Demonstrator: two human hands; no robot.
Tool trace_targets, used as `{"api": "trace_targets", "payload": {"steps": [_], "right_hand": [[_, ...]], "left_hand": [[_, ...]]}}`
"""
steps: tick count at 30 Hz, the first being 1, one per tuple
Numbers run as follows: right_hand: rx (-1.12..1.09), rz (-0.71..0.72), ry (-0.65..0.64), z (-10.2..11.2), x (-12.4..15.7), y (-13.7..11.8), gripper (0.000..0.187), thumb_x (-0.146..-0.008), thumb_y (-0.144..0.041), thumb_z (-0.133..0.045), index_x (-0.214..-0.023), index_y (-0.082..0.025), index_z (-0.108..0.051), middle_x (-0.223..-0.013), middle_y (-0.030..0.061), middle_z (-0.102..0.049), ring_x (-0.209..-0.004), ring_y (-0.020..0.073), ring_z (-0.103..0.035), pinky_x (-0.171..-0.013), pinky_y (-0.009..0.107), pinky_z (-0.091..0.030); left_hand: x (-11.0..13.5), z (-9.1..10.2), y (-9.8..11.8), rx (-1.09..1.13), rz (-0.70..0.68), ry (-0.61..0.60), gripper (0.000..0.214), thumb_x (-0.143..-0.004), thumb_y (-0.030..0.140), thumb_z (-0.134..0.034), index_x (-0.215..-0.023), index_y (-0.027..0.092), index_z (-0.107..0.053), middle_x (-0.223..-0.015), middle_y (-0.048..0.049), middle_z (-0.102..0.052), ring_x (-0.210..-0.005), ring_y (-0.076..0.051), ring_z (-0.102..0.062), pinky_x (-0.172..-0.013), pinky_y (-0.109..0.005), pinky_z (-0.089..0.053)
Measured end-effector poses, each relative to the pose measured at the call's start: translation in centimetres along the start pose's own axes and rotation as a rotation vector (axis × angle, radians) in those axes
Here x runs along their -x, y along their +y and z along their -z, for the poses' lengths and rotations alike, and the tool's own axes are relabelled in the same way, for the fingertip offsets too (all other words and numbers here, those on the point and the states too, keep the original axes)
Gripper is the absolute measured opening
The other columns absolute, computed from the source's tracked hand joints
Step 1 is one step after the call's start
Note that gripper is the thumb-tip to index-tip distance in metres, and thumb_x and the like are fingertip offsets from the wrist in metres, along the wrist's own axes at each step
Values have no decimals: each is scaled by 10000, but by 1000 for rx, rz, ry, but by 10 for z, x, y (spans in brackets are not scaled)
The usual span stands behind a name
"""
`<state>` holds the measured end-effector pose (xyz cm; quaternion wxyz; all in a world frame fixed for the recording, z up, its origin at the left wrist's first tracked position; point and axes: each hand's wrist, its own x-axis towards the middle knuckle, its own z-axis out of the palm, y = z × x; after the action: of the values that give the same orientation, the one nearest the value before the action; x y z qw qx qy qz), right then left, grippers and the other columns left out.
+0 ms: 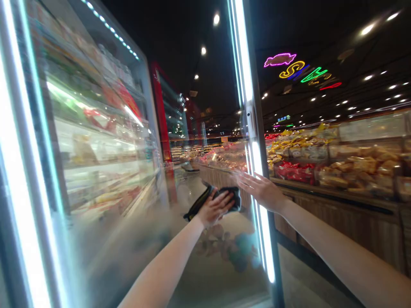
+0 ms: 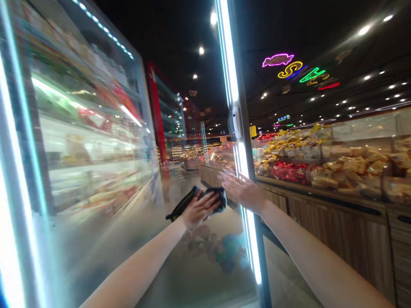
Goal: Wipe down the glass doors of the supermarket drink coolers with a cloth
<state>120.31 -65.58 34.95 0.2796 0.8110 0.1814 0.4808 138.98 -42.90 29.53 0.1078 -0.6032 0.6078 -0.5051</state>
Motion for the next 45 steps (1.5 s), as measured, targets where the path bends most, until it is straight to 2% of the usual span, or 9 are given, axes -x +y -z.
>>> {"api": "trace_targets", "payload": {"steps": [3, 10, 15, 17, 22, 24, 31, 38, 45], "right_hand": [[-38, 55, -3, -2, -7, -9, 487, -934, -34, -477, -1383, -178, -598, -1528, 108, -508, -1443, 238, -452, -1183, 468, -398], [-108, -34, -5, -10, -22, -16, 575, -929, -26, -449, -1477, -193, -508, -1582, 92, -437, -1481, 242, -390, -1204, 497, -365], [-113, -4, -43, -14, -34, -36, 618, -934, -11, -427, -1501, -249, -484, -1563, 70, -467, -1451, 238, -438, -1180, 488, -394], [-128, 14, -45, -13, -40, -44, 664, -927, -5, -435, -1532, -279, -435, -1565, 62, -465, -1440, 227, -453, -1184, 480, -387], [-123, -53, -33, -15, -51, -54, 710, -911, -1, -442, -1563, -273, -378, -1571, 67, -453, -1447, 223, -444, -1189, 474, -385], [-121, -102, -35, -20, -54, -60, 710, -907, -1, -423, -1572, -244, -362, -1583, 76, -434, -1464, 228, -417, -1191, 477, -392], [-150, -111, -44, -30, -79, -91, 647, -917, -31, -400, -1544, -189, -413, -1628, 80, -361, -1522, 243, -301, -1231, 499, -342], [-176, -58, -15, -32, -119, -127, 665, -908, -42, -407, -1552, -205, -398, -1644, 71, -327, -1537, 246, -260, -1247, 519, -300], [-169, -7, -10, -36, -156, -156, 599, -929, -83, -427, -1516, -200, -462, -1633, 75, -357, -1531, 262, -284, -1246, 529, -279]], "left_hand": [[26, 10, -9, 27, -137, -60, 612, -928, 373, -585, -1521, 348, -433, -1609, 44, -408, -1560, -211, -222, -1303, -481, -44], [46, 48, -52, -95, 704, 110, 717, -930, 333, -571, -1596, 291, -308, -1656, -91, -289, -1560, -349, -185, -1241, -680, 41], [89, 27, -19, 1, -9, -83, 615, -967, 342, -518, -1562, 336, -362, -1613, -11, -399, -1540, -208, -282, -1291, -539, -33], [101, 30, -29, 13, -88, -96, 597, -971, 343, -517, -1551, 347, -378, -1605, 5, -414, -1531, -186, -304, -1296, -509, -64], [108, 56, -69, -153, 814, 235, 683, -953, 337, -550, -1592, 287, -314, -1654, -83, -310, -1558, -307, -219, -1272, -619, -39], [111, 54, -61, -190, 953, 292, 688, -959, 359, -543, -1598, 262, -305, -1668, -107, -268, -1564, -327, -186, -1266, -633, -12], [158, 41, -28, 21, 113, -138, 656, -954, 379, -553, -1573, 356, -336, -1619, -7, -398, -1534, -216, -299, -1297, -509, -44], [196, 55, -64, -260, 1126, 344, 725, -964, 340, -536, -1618, 260, -233, -1666, -135, -271, -1564, -339, -183, -1244, -682, -73], [231, 53, -41, -15, 540, -47, 682, -899, 391, -649, -1538, 370, -410, -1597, -38, -438, -1514, -300, -335, -1261, -617, 47]]}}
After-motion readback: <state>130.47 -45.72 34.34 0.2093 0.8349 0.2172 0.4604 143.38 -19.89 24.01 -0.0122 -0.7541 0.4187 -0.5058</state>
